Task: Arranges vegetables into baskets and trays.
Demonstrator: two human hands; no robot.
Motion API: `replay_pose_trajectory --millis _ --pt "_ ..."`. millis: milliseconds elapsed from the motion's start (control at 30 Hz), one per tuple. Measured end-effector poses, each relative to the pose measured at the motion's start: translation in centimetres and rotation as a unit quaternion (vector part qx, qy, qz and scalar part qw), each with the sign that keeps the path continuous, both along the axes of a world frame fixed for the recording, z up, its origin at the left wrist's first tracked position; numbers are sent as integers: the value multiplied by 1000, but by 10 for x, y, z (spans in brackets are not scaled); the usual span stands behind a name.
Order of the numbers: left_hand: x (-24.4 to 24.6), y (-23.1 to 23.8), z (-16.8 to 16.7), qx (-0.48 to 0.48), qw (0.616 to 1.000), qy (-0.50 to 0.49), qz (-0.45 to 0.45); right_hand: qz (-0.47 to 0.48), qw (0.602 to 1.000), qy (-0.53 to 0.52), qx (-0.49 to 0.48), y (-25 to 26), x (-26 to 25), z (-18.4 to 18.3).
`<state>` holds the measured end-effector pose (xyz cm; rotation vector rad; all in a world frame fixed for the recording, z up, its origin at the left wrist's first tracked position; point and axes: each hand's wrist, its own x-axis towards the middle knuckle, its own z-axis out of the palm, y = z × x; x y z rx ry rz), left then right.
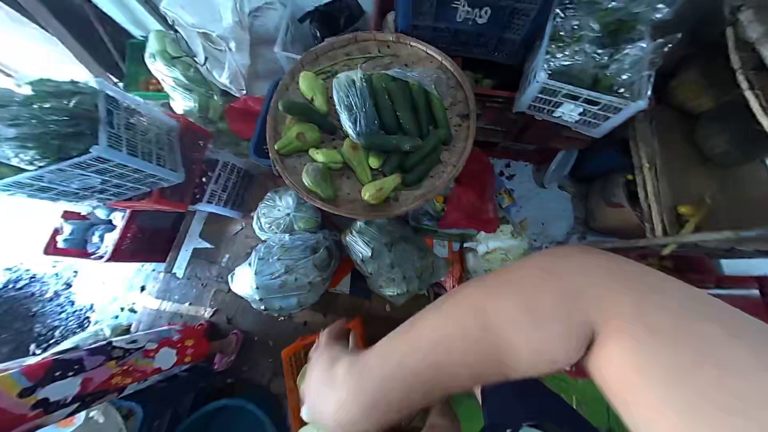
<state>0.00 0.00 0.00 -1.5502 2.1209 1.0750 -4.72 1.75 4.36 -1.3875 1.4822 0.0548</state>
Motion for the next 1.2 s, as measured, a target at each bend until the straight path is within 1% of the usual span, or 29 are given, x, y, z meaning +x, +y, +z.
replay_pose_trajectory --millis 33,67,100,133,167,233,300,367,400,467,533,600,633,667,700,733,767,800,833,867,900,933,1000,1033,1100,1167,1200 --pt "-19 2 -53 -99 991 89 -15 12 998 46 -31 17 -53 -2" --pt "-36 -2 -119 -212 937 279 -13 13 996 81 -30 32 -107 -2" --pt "-65 -18 -139 -206 920 329 -45 -20 994 107 -18 46 -159 -8" --pt "-102 -34 -136 -195 924 315 -91 -80 989 125 -6 58 -206 -22" --pt "-144 -47 -126 -193 928 288 -136 -149 978 149 -2 70 -248 -42" --pt "-229 -66 -110 -196 921 246 -228 -290 937 194 -8 87 -323 -85" --pt "-302 -77 -109 -200 904 201 -321 -412 886 209 -22 95 -382 -120" --pt "-358 -84 -123 -204 877 151 -408 -480 850 204 -78 93 -421 -151" --pt "-378 -87 -134 -210 866 128 -435 -482 843 200 -128 89 -433 -164" --pt "-405 -93 -155 -232 851 101 -460 -416 858 206 -220 73 -447 -188" --pt "-416 -98 -167 -263 832 100 -478 -340 865 243 -279 55 -445 -211" --pt "-420 -102 -164 -266 807 92 -519 -317 851 265 -323 46 -443 -226" --pt "-417 -103 -156 -252 801 81 -536 -315 849 254 -339 46 -444 -228" --pt "-412 -104 -142 -231 805 66 -542 -315 855 220 -348 49 -447 -224" --pt "-404 -102 -126 -203 819 53 -534 -329 864 164 -345 52 -451 -216" --pt "-394 -99 -109 -165 843 47 -511 -365 861 100 -341 57 -457 -207" --pt "-381 -95 -94 -119 873 56 -469 -419 845 48 -330 62 -466 -199" --pt "-365 -93 -83 -63 908 75 -408 -463 821 29 -332 64 -477 -195" --pt "-349 -91 -78 -10 936 106 -336 -494 798 34 -344 62 -488 -193" --pt "-332 -90 -78 36 953 151 -261 -513 778 55 -358 54 -497 -191" --pt "-317 -88 -81 84 960 195 -181 -526 769 85 -353 41 -504 -189" --pt "-303 -83 -87 143 955 242 -95 -537 770 123 -322 25 -510 -186" --pt "-280 -65 -98 262 908 317 81 -553 787 182 -204 -8 -515 -181" --pt "-270 -56 -103 297 882 341 134 -548 797 203 -155 -22 -516 -179" --pt "-250 -41 -115 340 842 375 187 -533 814 208 -103 -33 -520 -176" --pt "-241 -30 -120 355 814 396 235 -538 818 163 -119 -24 -525 -177" --pt "-239 -29 -122 363 799 419 233 -551 813 119 -147 -16 -526 -177"
